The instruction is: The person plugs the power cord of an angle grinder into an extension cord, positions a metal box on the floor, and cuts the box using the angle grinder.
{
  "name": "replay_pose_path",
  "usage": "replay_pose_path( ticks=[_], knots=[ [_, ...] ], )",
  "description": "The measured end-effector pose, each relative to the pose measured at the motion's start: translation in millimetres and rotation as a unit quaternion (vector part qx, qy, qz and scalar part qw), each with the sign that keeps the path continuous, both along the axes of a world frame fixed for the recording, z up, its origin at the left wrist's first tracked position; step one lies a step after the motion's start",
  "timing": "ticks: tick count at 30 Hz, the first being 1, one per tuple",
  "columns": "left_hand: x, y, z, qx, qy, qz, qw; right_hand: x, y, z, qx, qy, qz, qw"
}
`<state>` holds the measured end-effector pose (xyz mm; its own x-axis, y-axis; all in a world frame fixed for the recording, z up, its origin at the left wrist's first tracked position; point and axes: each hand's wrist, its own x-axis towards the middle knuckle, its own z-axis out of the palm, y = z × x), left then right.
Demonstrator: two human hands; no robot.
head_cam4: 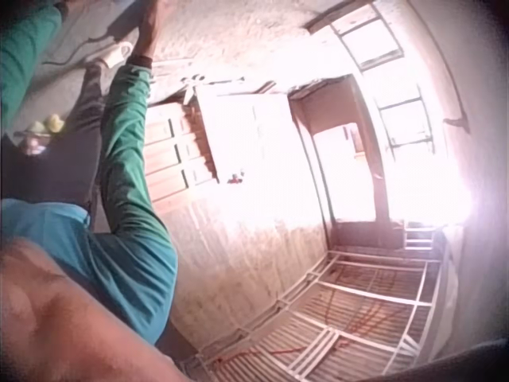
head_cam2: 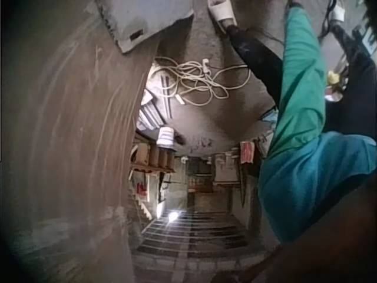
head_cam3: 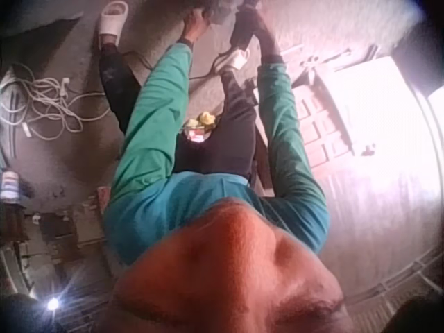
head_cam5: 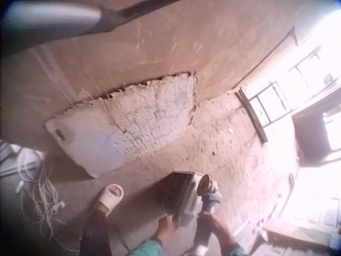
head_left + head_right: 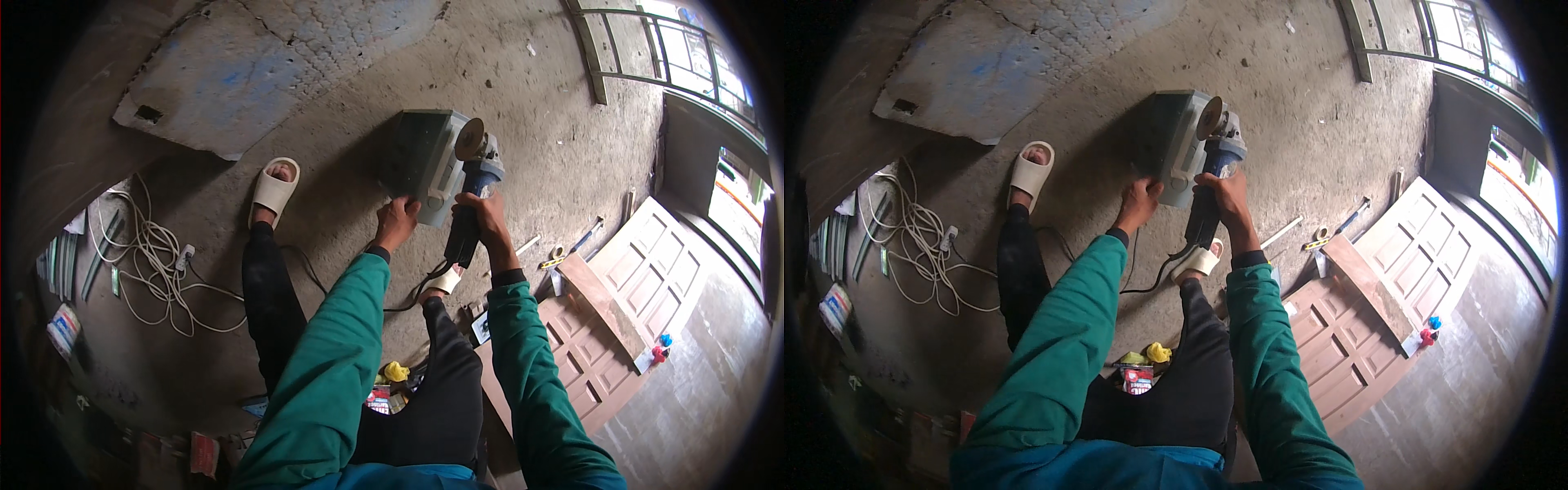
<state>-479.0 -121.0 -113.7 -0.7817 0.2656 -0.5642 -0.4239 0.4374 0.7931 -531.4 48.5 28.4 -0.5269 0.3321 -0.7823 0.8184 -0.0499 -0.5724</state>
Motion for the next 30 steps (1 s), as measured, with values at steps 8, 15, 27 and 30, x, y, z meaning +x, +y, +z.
replay_pose_path(
  ticks=[8, 15, 27, 30],
  knots=[
    [-6.4, -0.1, 11.1, 0.008, -0.017, 0.000, 1.000, 1.5, 4.5, -6.9, 0.009, -0.002, 0.011, 1.000],
    [-5.4, -1.3, 12.5, 0.001, -0.022, 0.021, 1.000, 0.2, 3.5, -9.2, 0.006, 0.001, 0.017, 1.000],
    [-10.5, -2.6, 18.3, 0.022, -0.040, 0.023, 0.999, 6.2, 3.0, -2.8, -0.001, 0.005, 0.008, 1.000],
    [-9.7, -3.5, 16.2, 0.022, -0.049, 0.030, 0.998, 9.8, 4.9, -1.1, -0.003, -0.010, -0.006, 1.000]
  ],
)
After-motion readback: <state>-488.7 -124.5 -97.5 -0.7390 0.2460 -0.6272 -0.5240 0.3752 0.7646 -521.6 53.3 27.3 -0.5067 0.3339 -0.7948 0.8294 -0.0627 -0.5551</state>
